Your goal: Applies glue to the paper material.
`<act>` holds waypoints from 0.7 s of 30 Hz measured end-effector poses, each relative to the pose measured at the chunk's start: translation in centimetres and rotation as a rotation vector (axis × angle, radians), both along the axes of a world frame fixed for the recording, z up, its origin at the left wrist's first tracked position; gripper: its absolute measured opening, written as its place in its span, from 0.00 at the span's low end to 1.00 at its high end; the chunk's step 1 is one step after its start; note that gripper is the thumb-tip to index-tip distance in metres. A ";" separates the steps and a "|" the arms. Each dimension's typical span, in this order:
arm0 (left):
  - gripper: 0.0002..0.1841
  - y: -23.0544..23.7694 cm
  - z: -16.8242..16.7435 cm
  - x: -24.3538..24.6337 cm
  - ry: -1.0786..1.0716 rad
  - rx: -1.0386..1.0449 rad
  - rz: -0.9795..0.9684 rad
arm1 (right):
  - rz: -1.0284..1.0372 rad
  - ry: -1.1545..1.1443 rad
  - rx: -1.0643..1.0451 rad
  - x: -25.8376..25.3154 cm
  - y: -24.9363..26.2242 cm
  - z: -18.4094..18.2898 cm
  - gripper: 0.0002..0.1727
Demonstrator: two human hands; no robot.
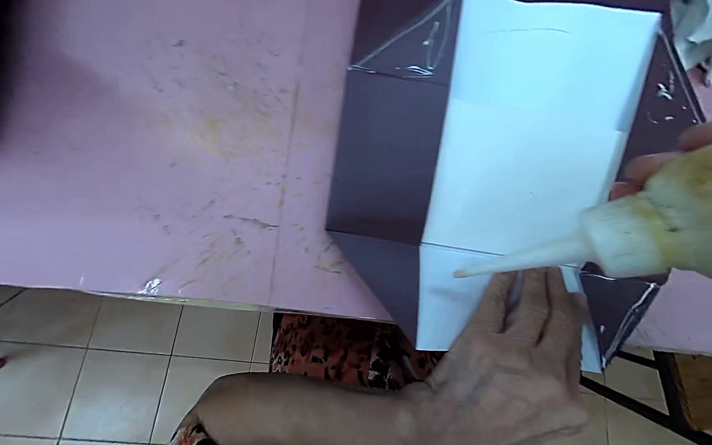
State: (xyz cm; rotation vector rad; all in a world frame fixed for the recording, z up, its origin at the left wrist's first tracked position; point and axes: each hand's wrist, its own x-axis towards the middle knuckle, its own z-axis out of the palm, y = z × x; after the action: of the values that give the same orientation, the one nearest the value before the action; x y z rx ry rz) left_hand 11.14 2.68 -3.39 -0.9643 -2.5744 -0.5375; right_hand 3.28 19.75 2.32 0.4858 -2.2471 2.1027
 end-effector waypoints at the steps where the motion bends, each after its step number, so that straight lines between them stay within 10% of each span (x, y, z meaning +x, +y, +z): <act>1: 0.19 0.1 0.0 0.0 0.011 -0.014 0.011 | 0.072 0.006 0.036 -0.8 -0.3 -0.5 0.28; 4: 0.20 0.2 -0.1 0.1 0.024 -0.033 0.034 | 0.163 0.126 0.126 -2.8 -1.6 -1.6 0.38; 6: 0.20 0.2 -0.1 0.1 0.007 -0.034 0.020 | 0.015 0.243 0.052 -3.2 -5.3 -1.2 0.20; 8: 0.20 0.1 0.0 0.0 0.005 -0.038 0.011 | -0.356 -0.122 0.243 -1.2 -11.4 4.1 0.11; 12: 0.20 0.1 0.0 0.0 -0.005 -0.032 0.007 | 0.089 0.215 0.316 -1.9 -6.9 1.3 0.13; 21: 0.20 0.4 -0.1 0.0 0.014 -0.016 0.038 | 0.064 0.178 0.336 -1.8 -12.0 2.8 0.05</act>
State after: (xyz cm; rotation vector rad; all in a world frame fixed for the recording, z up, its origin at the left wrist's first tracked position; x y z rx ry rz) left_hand 11.19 3.08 -3.54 -0.9185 -2.5827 -0.4988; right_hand 1.49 7.77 5.08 0.7341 -2.5122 1.6299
